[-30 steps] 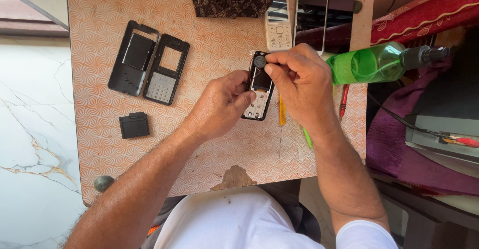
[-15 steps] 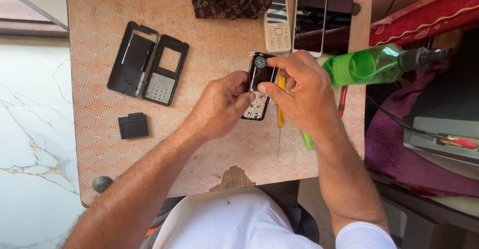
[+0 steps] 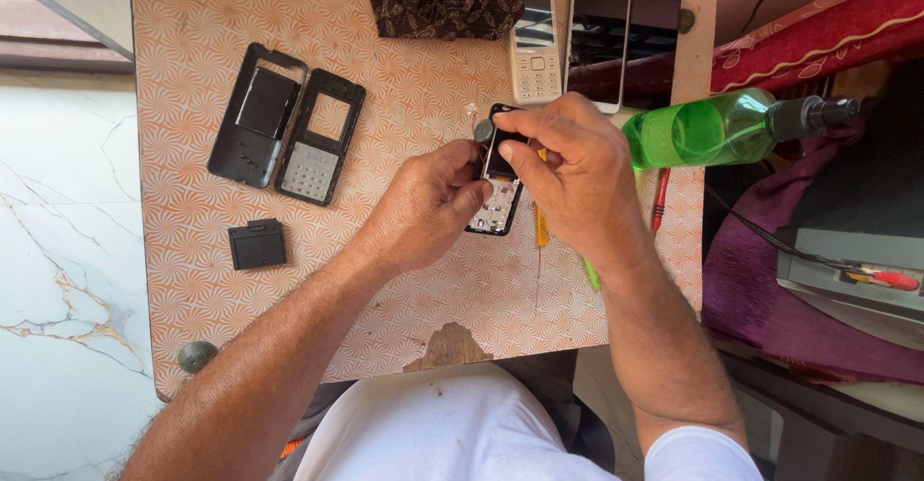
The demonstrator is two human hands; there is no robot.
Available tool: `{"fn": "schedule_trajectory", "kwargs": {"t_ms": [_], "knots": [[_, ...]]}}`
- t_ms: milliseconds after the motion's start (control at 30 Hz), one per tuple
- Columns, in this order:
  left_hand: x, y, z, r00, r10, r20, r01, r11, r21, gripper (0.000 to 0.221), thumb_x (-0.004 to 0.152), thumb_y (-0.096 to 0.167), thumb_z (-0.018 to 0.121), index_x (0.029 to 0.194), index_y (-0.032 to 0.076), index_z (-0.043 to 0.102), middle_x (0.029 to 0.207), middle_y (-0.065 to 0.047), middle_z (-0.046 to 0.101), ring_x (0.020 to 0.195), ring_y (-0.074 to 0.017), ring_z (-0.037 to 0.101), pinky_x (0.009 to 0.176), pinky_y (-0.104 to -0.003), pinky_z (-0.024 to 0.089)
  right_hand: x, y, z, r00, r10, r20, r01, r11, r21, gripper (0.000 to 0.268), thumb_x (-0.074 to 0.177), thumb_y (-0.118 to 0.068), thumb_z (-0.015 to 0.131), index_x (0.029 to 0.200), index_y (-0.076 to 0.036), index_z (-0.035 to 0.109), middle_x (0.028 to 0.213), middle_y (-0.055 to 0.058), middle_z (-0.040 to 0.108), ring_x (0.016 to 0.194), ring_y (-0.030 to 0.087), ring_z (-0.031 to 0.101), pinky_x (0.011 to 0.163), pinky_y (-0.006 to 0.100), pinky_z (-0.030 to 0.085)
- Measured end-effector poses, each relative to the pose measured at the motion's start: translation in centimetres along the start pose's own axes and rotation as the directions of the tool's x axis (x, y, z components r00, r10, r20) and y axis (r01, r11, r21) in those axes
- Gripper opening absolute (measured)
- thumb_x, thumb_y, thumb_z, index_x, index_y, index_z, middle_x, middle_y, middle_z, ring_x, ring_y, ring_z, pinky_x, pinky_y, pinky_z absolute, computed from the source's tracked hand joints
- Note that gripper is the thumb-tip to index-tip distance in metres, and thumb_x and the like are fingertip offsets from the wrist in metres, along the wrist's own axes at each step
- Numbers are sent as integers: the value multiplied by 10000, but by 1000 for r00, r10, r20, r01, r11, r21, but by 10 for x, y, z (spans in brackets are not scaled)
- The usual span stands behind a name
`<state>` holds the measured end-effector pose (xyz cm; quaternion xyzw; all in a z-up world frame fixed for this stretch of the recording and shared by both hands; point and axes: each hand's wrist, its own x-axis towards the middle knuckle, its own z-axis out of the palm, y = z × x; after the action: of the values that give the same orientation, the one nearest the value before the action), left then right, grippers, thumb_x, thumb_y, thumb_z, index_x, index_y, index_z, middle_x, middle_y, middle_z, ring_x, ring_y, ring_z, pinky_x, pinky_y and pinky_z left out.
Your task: The person cleans a mobile phone battery with a toothbrush, then places it into the phone chassis. They connect the battery ribbon cable and adjust internal components, including the speaker and keypad area, while holding the device.
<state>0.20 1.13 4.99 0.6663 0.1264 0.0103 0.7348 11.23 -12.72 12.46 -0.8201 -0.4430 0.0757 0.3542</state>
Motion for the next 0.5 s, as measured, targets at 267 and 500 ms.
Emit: {"fn": "schedule_trajectory", "kwargs": {"t_ms": [267,500], "knots": [[-1,0,0,999,-26,19,27,999,-47,207,967,44,610,1163,-23,606,838,-50,708,762,-67,615,660,-272,531,-2,1,-7,998,49,-28,-50,996,-69,260,936,-34,792,1189,-67,738,935,53,624,791,117,635,652,239,550],[-2,0,0,1000,2,18,-1,998,-69,200,966,37,602,1157,-21,595,814,-17,690,745,-47,596,638,-255,516,-11,-6,-17,998,61,23,-57,986,-155,363,869,-65,844,1210,-62,721,992,72,635,742,126,606,631,262,523]]}}
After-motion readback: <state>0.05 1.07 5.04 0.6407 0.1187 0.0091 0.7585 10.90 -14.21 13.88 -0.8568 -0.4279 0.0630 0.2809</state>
